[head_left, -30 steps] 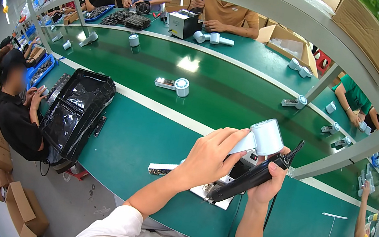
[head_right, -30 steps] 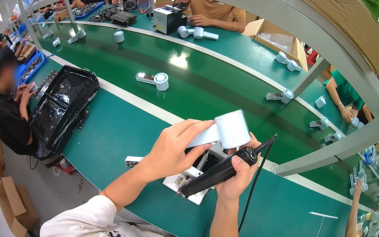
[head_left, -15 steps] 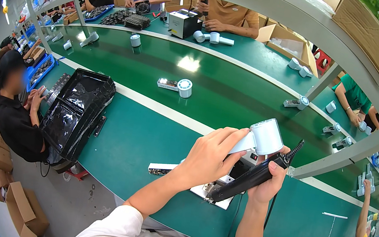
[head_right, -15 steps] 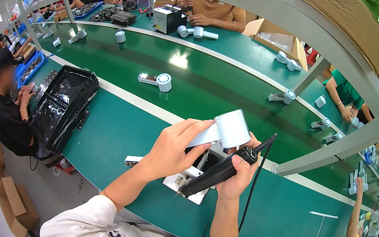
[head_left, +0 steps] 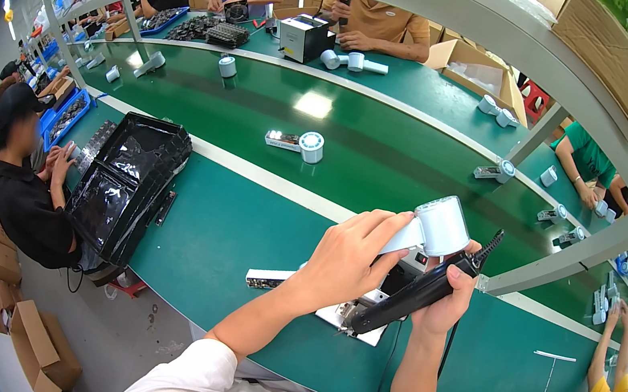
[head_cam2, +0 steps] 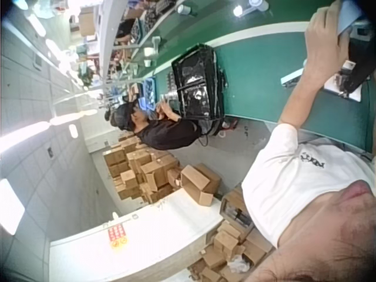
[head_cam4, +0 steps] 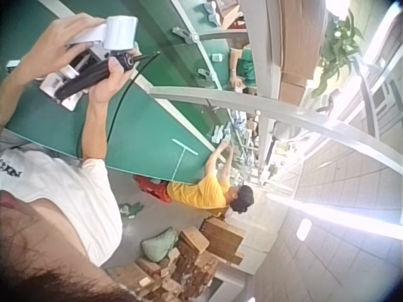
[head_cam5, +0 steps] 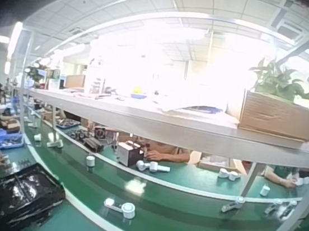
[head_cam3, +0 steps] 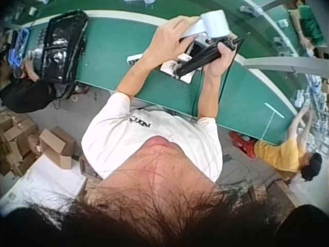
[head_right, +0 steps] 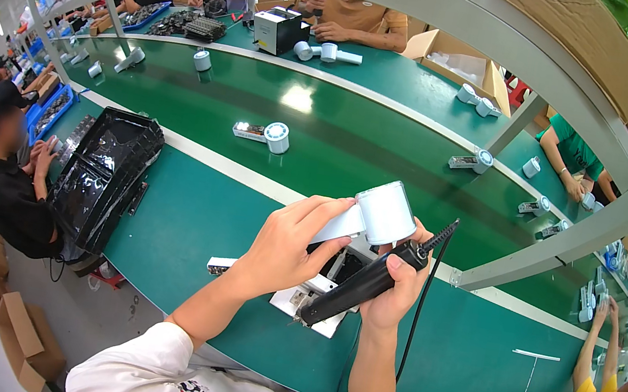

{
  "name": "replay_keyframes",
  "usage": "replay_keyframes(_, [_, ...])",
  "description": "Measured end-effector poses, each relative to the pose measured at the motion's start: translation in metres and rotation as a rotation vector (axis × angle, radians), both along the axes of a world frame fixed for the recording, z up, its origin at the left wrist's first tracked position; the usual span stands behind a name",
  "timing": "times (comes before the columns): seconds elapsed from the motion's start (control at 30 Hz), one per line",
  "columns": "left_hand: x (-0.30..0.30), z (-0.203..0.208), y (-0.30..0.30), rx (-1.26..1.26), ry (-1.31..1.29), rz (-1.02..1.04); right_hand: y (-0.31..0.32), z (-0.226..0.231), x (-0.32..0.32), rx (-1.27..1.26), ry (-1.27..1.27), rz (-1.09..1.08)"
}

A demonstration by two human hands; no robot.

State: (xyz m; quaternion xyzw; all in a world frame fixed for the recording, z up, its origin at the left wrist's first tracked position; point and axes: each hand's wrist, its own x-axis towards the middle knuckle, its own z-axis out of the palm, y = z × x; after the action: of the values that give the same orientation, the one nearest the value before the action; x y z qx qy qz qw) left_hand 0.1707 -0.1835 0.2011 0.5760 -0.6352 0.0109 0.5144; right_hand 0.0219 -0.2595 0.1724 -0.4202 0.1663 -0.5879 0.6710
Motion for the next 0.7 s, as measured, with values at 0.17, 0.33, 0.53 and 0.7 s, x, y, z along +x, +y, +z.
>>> replay_keyframes(0.17, [0.002, -0.001, 0.000, 0.000, -0.002, 0.004, 0.001, 0.001, 0.003, 0.001, 0.011, 0.002])
replay_keyframes(0.33, [0.004, 0.001, 0.002, 0.010, 0.002, 0.007, 0.004, 0.007, 0.008, 0.066, 0.037, -0.039])
replay_keyframes(0.53, [0.009, 0.002, 0.005, 0.015, 0.009, 0.004, 0.006, 0.008, 0.011, 0.059, 0.059, -0.035])
replay_keyframes(0.7, [0.011, 0.002, 0.005, 0.008, 0.005, 0.007, 0.006, 0.004, 0.011, 0.008, 0.035, -0.006])
